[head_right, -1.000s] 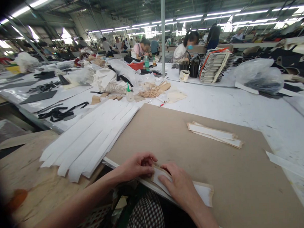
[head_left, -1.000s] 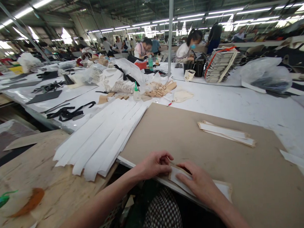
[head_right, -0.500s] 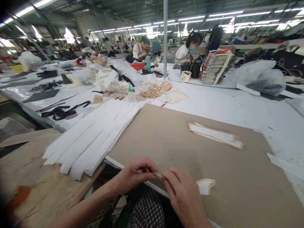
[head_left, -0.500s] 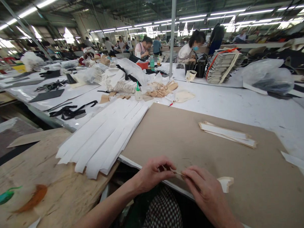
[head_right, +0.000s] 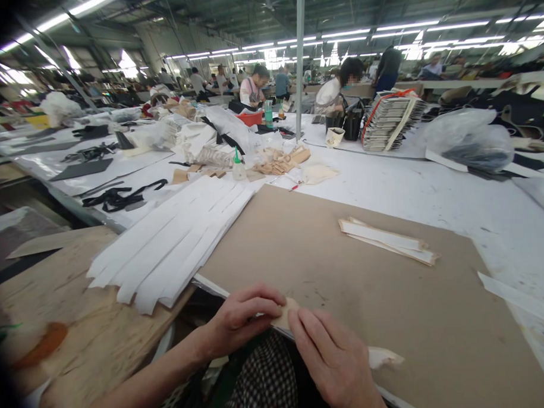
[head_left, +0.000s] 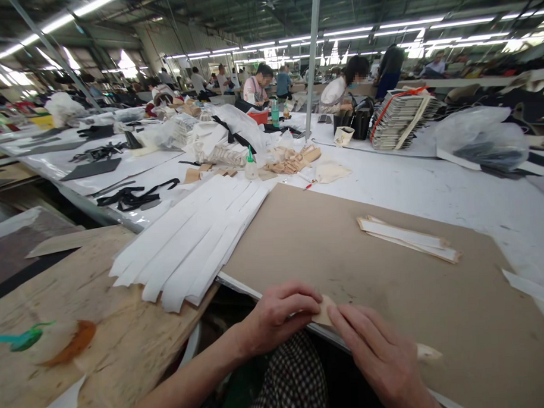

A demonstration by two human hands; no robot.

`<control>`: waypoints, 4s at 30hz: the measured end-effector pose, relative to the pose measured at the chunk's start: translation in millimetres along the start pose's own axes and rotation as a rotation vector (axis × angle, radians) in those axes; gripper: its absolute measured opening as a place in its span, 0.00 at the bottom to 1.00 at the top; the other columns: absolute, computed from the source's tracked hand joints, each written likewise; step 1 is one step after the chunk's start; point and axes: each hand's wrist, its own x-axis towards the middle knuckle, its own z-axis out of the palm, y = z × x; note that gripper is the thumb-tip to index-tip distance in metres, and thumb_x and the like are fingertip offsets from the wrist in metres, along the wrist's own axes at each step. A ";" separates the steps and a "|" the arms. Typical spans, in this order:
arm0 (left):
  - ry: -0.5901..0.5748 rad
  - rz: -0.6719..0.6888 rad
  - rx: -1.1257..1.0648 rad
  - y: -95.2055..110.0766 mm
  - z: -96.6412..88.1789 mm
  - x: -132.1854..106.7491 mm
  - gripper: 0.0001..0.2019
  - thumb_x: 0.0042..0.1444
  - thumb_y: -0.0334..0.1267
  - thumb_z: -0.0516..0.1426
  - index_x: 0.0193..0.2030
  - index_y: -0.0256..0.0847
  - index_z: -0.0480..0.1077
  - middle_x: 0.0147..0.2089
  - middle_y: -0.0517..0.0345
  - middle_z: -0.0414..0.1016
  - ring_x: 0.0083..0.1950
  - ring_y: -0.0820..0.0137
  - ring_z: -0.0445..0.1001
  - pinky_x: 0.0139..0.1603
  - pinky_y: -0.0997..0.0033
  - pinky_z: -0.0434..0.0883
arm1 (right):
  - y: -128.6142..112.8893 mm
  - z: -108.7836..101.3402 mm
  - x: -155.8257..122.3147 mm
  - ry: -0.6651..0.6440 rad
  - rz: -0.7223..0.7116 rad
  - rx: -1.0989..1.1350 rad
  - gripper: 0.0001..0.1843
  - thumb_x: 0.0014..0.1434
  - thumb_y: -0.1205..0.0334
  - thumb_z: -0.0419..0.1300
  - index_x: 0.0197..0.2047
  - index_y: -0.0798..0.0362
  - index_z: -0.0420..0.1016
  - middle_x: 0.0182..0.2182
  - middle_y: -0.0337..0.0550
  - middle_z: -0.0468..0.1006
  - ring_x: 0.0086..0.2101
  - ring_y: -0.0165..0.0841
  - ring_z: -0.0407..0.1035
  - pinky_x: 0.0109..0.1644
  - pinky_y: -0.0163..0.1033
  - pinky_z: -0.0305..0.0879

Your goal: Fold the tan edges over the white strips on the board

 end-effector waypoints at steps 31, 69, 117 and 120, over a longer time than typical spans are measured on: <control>-0.452 -0.058 0.309 -51.2 -13.4 65.7 0.11 0.57 0.42 0.64 0.46 0.45 0.75 0.44 0.58 0.75 0.51 0.65 0.68 0.55 0.68 0.60 | 32.2 41.3 21.6 -0.499 0.664 0.458 0.03 0.63 0.63 0.57 0.38 0.49 0.71 0.37 0.38 0.73 0.40 0.36 0.68 0.43 0.41 0.59; -0.377 0.122 0.889 -15.9 30.8 39.2 0.03 0.60 0.34 0.56 0.37 0.38 0.69 0.43 0.51 0.69 0.50 0.59 0.64 0.59 0.50 0.60 | 33.3 26.3 -23.2 -0.389 0.092 -0.089 0.15 0.62 0.71 0.58 0.53 0.57 0.70 0.41 0.47 0.75 0.41 0.40 0.68 0.45 0.46 0.69; -0.298 -0.035 0.662 3.9 113.3 51.4 0.07 0.63 0.27 0.51 0.44 0.40 0.67 0.46 0.52 0.70 0.47 0.61 0.66 0.49 0.61 0.70 | 46.2 -11.1 -85.4 -0.318 0.319 -0.103 0.14 0.61 0.72 0.57 0.50 0.52 0.70 0.43 0.46 0.74 0.42 0.41 0.67 0.48 0.47 0.66; -0.217 -0.042 0.490 2.9 128.0 61.2 0.07 0.64 0.29 0.50 0.45 0.40 0.67 0.46 0.53 0.69 0.48 0.63 0.67 0.52 0.63 0.69 | 46.0 -7.1 -90.0 -0.255 0.383 -0.104 0.10 0.65 0.70 0.54 0.49 0.52 0.69 0.42 0.47 0.74 0.41 0.41 0.68 0.47 0.47 0.66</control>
